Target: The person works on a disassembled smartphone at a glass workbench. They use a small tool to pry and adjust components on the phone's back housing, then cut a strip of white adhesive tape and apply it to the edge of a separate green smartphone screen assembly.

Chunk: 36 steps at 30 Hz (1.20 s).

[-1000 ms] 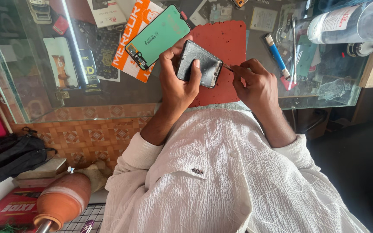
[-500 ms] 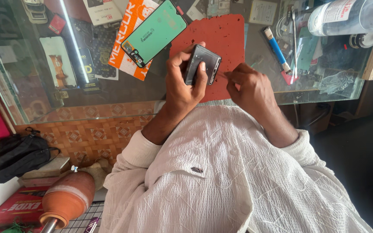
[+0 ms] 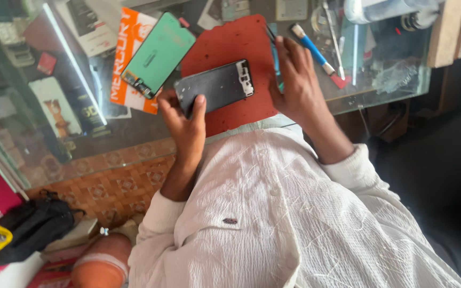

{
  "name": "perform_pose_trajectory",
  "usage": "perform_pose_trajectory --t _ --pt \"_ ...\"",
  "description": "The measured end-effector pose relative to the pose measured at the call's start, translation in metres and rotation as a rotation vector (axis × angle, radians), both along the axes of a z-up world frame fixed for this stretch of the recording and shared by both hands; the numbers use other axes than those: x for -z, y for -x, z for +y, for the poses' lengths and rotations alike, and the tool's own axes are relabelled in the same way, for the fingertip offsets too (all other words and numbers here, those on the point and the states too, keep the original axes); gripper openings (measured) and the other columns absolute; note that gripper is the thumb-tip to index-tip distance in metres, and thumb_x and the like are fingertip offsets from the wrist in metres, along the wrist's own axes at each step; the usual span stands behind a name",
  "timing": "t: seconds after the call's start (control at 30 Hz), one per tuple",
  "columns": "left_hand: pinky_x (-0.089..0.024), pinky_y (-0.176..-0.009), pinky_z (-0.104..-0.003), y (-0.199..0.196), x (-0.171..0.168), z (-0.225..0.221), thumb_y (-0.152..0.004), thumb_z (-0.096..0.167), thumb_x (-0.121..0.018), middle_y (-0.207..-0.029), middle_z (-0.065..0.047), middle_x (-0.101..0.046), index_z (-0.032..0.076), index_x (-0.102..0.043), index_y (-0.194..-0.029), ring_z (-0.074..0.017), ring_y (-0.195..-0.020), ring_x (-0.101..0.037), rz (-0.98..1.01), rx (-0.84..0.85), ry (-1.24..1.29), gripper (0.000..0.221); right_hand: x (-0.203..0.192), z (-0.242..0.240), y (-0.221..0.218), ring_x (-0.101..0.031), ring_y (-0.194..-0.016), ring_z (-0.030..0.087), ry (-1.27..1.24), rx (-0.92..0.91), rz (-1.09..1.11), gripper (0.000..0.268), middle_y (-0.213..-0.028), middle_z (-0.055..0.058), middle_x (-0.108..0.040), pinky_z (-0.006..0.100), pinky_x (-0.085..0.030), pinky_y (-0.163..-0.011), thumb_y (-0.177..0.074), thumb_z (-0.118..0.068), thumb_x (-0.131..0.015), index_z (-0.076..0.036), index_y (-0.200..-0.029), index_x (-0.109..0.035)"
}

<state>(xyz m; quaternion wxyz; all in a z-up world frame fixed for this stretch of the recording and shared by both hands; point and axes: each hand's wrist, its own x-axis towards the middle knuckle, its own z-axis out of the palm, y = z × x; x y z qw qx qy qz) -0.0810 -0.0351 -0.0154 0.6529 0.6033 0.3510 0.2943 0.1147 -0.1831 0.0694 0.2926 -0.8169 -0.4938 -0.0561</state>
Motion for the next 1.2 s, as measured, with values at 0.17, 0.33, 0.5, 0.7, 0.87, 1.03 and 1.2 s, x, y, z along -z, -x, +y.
perform_pose_trajectory --t 0.17,0.33,0.5,0.7,0.87,1.03,1.2 --pt "-0.061 -0.085 -0.029 0.007 -0.008 0.007 -0.099 0.006 -0.071 -0.124 -0.013 -0.052 0.001 -0.036 -0.132 -0.0156 -0.104 -0.063 -0.013 0.093 0.138 0.049 0.009 -0.03 0.008 -0.065 -0.109 0.038 -0.04 0.049 0.181 0.033 -0.124 0.019 -0.061 0.046 -0.056 -0.094 -0.092 0.005 -0.065 0.003 -0.125 -0.062" --pt "-0.06 -0.064 -0.026 0.01 -0.036 0.021 -0.093 0.019 -0.081 -0.119 -0.014 -0.062 -0.002 -0.046 -0.136 -0.0146 -0.078 -0.071 0.342 0.162 -0.007 0.06 0.012 -0.13 -0.008 -0.07 -0.068 0.024 0.195 0.033 0.846 0.015 -0.078 0.01 -0.066 0.033 -0.055 -0.061 -0.081 0.004 -0.064 -0.002 -0.094 -0.069" --pt "-0.057 -0.072 -0.036 0.007 -0.057 0.018 -0.078 0.048 -0.095 -0.117 -0.012 -0.066 -0.003 -0.056 -0.134 -0.0239 -0.074 -0.068 0.699 0.29 -0.547 0.085 0.037 -0.187 -0.005 -0.071 -0.07 0.029 0.717 0.08 0.778 0.013 -0.08 0.014 -0.075 0.038 -0.055 -0.063 -0.078 -0.004 -0.073 -0.003 -0.091 -0.077" --pt "-0.056 -0.08 -0.047 -0.008 -0.071 0.002 -0.069 0.07 -0.09 -0.125 -0.02 -0.057 -0.005 -0.054 -0.134 -0.0358 -0.105 -0.064 0.939 0.329 -0.907 0.105 0.029 -0.179 -0.007 -0.071 -0.066 0.022 0.371 0.045 0.781 0.009 -0.077 0.012 -0.071 0.032 -0.054 -0.058 -0.087 -0.005 -0.073 -0.001 -0.094 -0.074" --pt "-0.056 -0.09 -0.044 -0.023 -0.071 -0.022 -0.081 0.068 -0.079 -0.132 -0.018 -0.052 -0.003 -0.05 -0.142 -0.0343 -0.115 -0.061 0.552 0.393 -1.078 0.098 0.006 -0.15 -0.023 -0.066 -0.066 0.017 0.117 0.132 0.584 0.006 -0.087 0.011 -0.068 0.029 -0.05 -0.059 -0.096 0.002 -0.071 0.001 -0.102 -0.071" --pt "-0.054 -0.08 -0.04 -0.038 -0.05 -0.029 -0.09 0.057 -0.074 -0.12 -0.007 -0.058 0.005 -0.066 -0.131 -0.0252 -0.095 -0.061 0.346 0.607 -1.203 0.066 0.0 -0.125 -0.035 -0.068 -0.072 0.016 0.042 0.093 0.456 0.004 -0.091 0.011 -0.068 0.027 -0.049 -0.061 -0.099 0.003 -0.071 0.002 -0.103 -0.07" --pt "-0.046 -0.063 -0.036 -0.041 -0.033 -0.03 -0.099 0.031 -0.079 -0.097 -0.001 -0.065 0.007 -0.073 -0.105 -0.0195 -0.075 -0.059 0.184 0.509 -1.461 0.025 0.005 -0.134 -0.034 -0.062 -0.067 0.013 0.016 0.098 0.566 0.003 -0.085 0.01 -0.067 0.026 -0.047 -0.062 -0.099 0.005 -0.07 0.003 -0.1 -0.069"
